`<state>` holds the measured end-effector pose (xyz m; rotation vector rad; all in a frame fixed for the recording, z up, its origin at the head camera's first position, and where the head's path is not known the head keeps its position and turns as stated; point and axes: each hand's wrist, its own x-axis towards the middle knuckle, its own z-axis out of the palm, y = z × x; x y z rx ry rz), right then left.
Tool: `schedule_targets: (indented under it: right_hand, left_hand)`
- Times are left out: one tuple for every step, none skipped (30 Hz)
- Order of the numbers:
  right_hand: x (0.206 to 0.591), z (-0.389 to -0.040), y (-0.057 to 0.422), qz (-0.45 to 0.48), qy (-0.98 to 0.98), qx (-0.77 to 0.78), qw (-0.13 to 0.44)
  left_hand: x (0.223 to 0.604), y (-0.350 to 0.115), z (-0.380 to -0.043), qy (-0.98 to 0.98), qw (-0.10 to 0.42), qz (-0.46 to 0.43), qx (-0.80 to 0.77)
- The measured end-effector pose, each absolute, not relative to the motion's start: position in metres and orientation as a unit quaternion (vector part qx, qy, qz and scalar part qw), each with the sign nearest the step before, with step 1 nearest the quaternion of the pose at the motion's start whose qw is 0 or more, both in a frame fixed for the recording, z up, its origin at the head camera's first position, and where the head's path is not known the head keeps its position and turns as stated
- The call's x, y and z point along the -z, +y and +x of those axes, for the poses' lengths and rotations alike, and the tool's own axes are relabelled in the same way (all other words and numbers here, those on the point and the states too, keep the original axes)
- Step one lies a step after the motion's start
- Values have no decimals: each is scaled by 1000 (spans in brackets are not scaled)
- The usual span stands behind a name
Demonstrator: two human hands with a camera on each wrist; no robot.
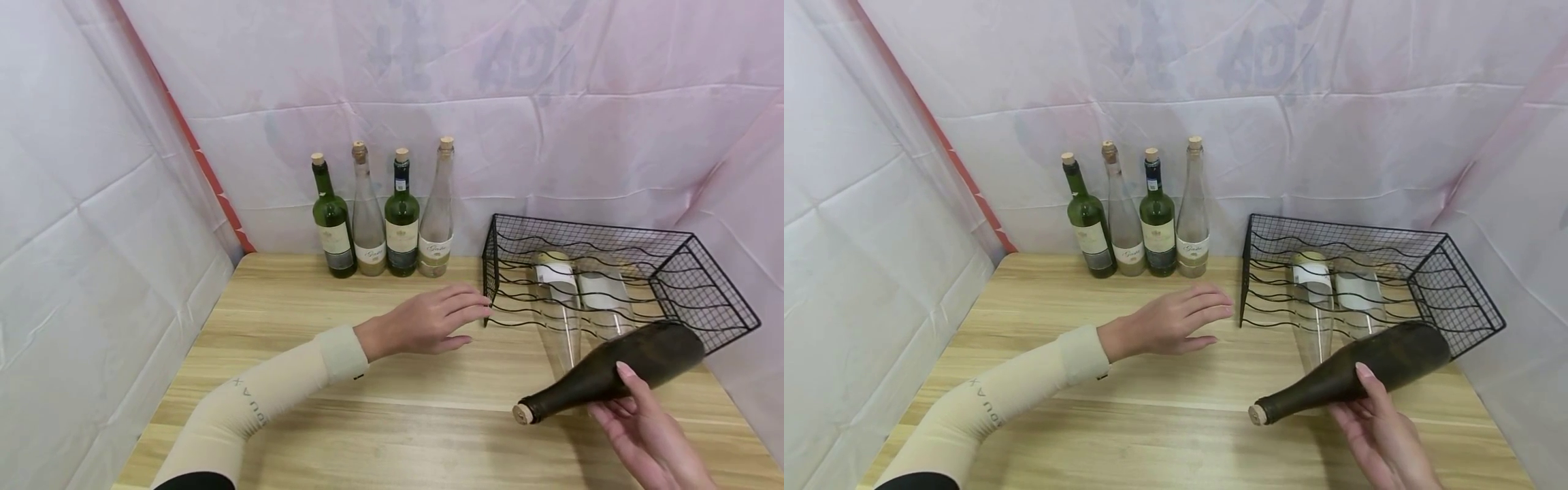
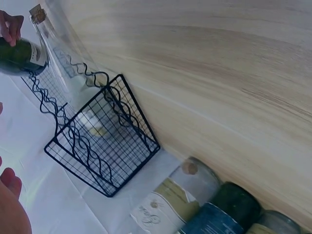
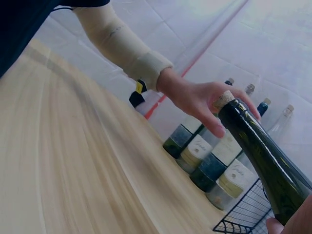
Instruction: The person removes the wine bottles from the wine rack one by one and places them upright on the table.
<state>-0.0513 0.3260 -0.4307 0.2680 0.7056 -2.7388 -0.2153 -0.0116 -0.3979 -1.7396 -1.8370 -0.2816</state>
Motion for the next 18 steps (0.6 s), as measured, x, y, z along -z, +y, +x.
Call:
schedule_targets:
  right_hand:
    - [431, -52, 325, 90, 241, 955, 149]
    - [431, -52, 323, 91, 237, 956, 149]
    - [430, -52, 321, 88, 232, 957, 150]
    - [430, -53, 320, 84, 223, 959, 151]
    - [429, -54, 319, 82, 219, 960, 152]
    - [428, -54, 317, 81, 217, 961, 153]
    - [427, -54, 316, 80, 217, 961, 154]
    - [426, -54, 315, 83, 217, 960, 155]
    - [425, -54, 313, 84, 222, 959, 154]
    - [424, -54, 312, 88, 227, 958, 152]
    - [424, -54, 311, 92, 231, 957, 149]
    - [423, -54, 310, 93, 230, 957, 148]
    - [423, -54, 309, 96, 231, 957, 146]
    - [422, -53, 309, 99, 233, 957, 143]
    - [422, -53, 308, 101, 233, 957, 140]
    - [421, -53, 307, 100, 229, 958, 140]
    - [421, -53, 307, 99, 227, 959, 139]
    - [421, -54, 306, 98, 223, 960, 140]
  left_hand:
    - [398, -10, -215, -689, 291, -655, 104]
    - [399, -9, -214, -688, 291, -657, 103]
    - [399, -8, -214, -686, 291, -659, 101]
    - [399, -6, -214, -685, 292, -660, 99]
    - [399, -5, -213, -683, 295, -661, 95]
    - [399, -4, -213, -682, 297, -662, 93]
    - [399, -3, -213, -681, 298, -663, 91]
    - [399, -2, -212, -679, 299, -664, 90]
    - [399, -1, -212, -677, 299, -666, 90]
    - [399, 1, -212, -675, 299, -668, 92]
    - [399, 2, -211, -673, 298, -670, 92]
    - [399, 3, -211, -671, 296, -673, 95]
    - [399, 4, -211, -670, 295, -675, 96]
    - [399, 5, -210, -668, 293, -677, 100]
    - [399, 6, -210, -666, 294, -679, 98]
    - [399, 7, -209, -664, 294, -680, 99]
    - [399, 8, -209, -662, 297, -681, 96]
    - [399, 9, -208, -660, 299, -682, 97]
